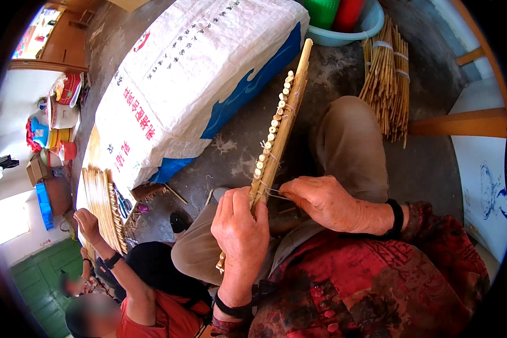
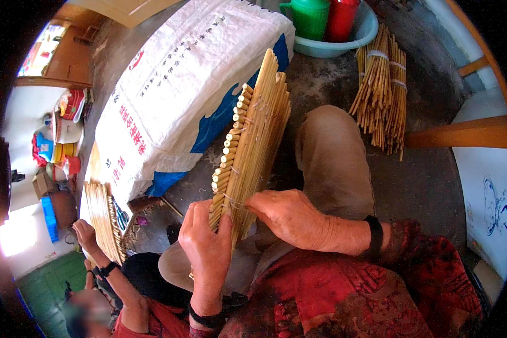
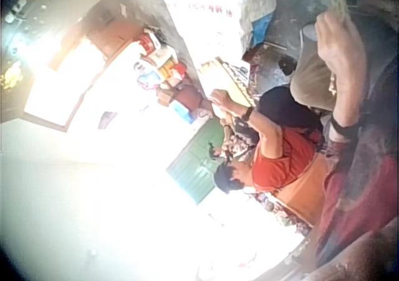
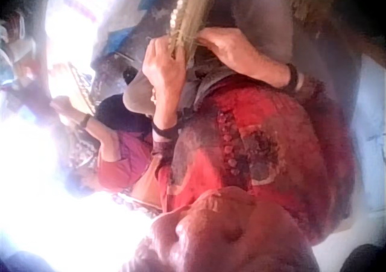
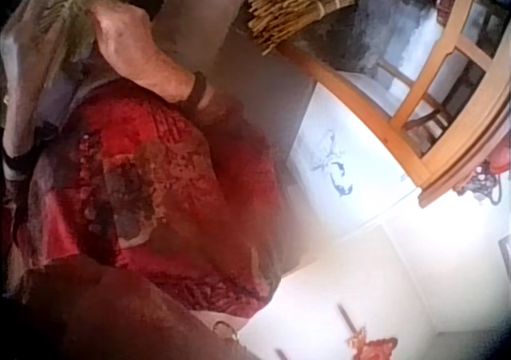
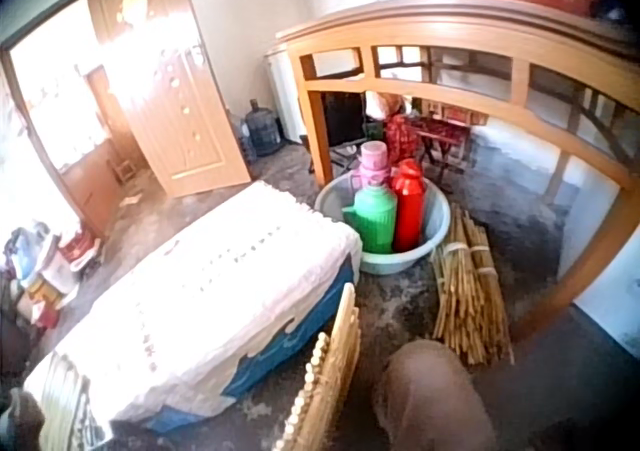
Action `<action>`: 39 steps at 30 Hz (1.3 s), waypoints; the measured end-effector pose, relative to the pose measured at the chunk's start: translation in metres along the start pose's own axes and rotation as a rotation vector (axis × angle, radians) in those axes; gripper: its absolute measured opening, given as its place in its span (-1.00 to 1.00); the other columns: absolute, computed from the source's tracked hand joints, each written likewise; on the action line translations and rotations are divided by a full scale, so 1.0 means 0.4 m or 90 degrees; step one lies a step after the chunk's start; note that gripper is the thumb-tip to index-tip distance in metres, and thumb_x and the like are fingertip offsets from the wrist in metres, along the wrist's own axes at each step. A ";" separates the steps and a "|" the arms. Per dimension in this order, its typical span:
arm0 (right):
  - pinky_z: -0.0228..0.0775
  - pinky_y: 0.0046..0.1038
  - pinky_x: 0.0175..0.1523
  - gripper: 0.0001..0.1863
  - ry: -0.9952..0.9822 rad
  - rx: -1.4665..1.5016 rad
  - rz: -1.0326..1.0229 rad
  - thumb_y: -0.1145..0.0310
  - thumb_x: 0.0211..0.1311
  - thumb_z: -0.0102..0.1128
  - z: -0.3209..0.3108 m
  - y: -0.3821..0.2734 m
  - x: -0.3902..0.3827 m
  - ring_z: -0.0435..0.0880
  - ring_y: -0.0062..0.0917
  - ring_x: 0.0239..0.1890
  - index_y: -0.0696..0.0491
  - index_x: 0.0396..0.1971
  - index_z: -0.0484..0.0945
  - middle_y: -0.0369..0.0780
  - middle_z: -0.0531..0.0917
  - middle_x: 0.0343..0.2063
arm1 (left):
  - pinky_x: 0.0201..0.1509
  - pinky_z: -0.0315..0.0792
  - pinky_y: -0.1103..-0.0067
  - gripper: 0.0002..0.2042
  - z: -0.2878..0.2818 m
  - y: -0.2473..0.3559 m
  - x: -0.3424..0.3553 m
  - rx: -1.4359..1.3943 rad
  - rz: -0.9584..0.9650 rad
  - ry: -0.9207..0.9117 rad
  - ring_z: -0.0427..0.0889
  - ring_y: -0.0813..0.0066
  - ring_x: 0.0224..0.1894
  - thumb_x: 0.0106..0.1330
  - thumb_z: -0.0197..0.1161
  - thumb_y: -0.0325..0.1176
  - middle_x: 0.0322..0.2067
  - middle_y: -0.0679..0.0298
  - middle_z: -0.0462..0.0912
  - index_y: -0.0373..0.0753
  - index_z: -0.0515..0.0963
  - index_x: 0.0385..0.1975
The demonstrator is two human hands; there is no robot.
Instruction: The person weaves a bamboo mat using a needle and white thread, passing the thread through and around a row of bamboo reeds while holding the mat in their hands.
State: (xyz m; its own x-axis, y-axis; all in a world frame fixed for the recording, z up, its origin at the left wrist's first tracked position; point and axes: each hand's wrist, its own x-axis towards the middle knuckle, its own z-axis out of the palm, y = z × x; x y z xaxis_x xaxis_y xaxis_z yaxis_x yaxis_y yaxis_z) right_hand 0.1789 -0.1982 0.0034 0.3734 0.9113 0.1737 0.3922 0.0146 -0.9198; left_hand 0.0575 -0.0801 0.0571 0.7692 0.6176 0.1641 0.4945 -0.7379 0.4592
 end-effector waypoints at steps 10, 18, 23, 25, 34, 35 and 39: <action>0.45 -0.25 -0.33 -0.88 -0.006 0.012 0.009 0.54 0.11 0.12 0.000 -0.004 0.019 0.60 -0.13 -0.36 0.15 -0.32 0.48 -0.03 0.55 -0.50 | -0.30 0.44 0.37 -0.74 -0.001 -0.009 -0.004 0.017 0.018 -0.012 0.54 0.11 -0.36 -0.07 0.28 -0.61 -0.40 0.09 0.52 -0.34 0.46 -0.33; 0.46 -0.28 -0.33 -0.88 -0.014 0.043 0.044 0.54 0.13 0.15 0.001 -0.011 0.029 0.61 -0.10 -0.36 0.16 -0.30 0.50 0.00 0.56 -0.48 | -0.30 0.44 0.37 -0.74 -0.005 -0.013 -0.002 0.013 0.013 -0.009 0.54 0.11 -0.36 -0.07 0.28 -0.61 -0.40 0.09 0.52 -0.34 0.46 -0.33; 0.47 -0.31 -0.30 -0.83 -0.022 0.073 0.068 0.53 0.16 0.14 -0.006 -0.019 0.034 0.61 -0.08 -0.32 0.14 -0.22 0.52 0.03 0.57 -0.44 | -0.32 0.44 0.38 -0.76 -0.005 -0.011 0.002 0.002 0.022 -0.002 0.53 0.12 -0.37 -0.07 0.27 -0.62 -0.42 0.11 0.52 -0.34 0.47 -0.35; 0.47 -0.31 -0.30 -0.81 -0.031 0.073 0.072 0.53 0.17 0.14 -0.006 -0.018 0.034 0.60 -0.08 -0.31 0.13 -0.19 0.52 0.03 0.57 -0.43 | -0.32 0.44 0.38 -0.76 -0.005 -0.011 0.000 0.003 0.021 0.001 0.53 0.13 -0.37 -0.07 0.27 -0.62 -0.43 0.12 0.52 -0.33 0.47 -0.36; 0.47 -0.31 -0.28 -0.82 -0.044 0.091 0.088 0.52 0.18 0.14 -0.004 -0.023 0.039 0.61 -0.08 -0.29 0.14 -0.20 0.52 0.04 0.57 -0.42 | -0.34 0.44 0.40 -0.76 -0.005 -0.016 -0.003 -0.001 0.033 0.012 0.53 0.14 -0.38 -0.06 0.28 -0.62 -0.43 0.12 0.52 -0.32 0.47 -0.36; 0.46 -0.31 -0.29 -0.82 -0.048 0.093 0.095 0.51 0.19 0.14 -0.004 -0.023 0.040 0.61 -0.08 -0.29 0.14 -0.20 0.52 0.04 0.56 -0.42 | -0.34 0.44 0.40 -0.76 -0.004 -0.017 -0.004 0.006 0.037 0.013 0.53 0.13 -0.39 -0.06 0.28 -0.62 -0.43 0.12 0.52 -0.32 0.47 -0.35; 0.45 -0.30 -0.31 -0.83 -0.049 0.110 0.097 0.51 0.19 0.13 -0.005 -0.028 0.043 0.60 -0.05 -0.31 0.13 -0.20 0.52 0.05 0.56 -0.44 | -0.34 0.44 0.40 -0.76 -0.005 -0.018 -0.005 0.003 0.037 0.016 0.54 0.14 -0.38 -0.06 0.28 -0.61 -0.42 0.12 0.52 -0.32 0.47 -0.35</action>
State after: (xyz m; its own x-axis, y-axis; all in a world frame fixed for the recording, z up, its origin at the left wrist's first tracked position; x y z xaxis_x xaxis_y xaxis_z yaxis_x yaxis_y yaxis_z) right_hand 0.1825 -0.1835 0.0173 0.3504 0.9366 0.0067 0.1845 -0.0620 -0.9809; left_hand 0.0516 -0.0756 0.0552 0.7866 0.5801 0.2117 0.4512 -0.7739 0.4444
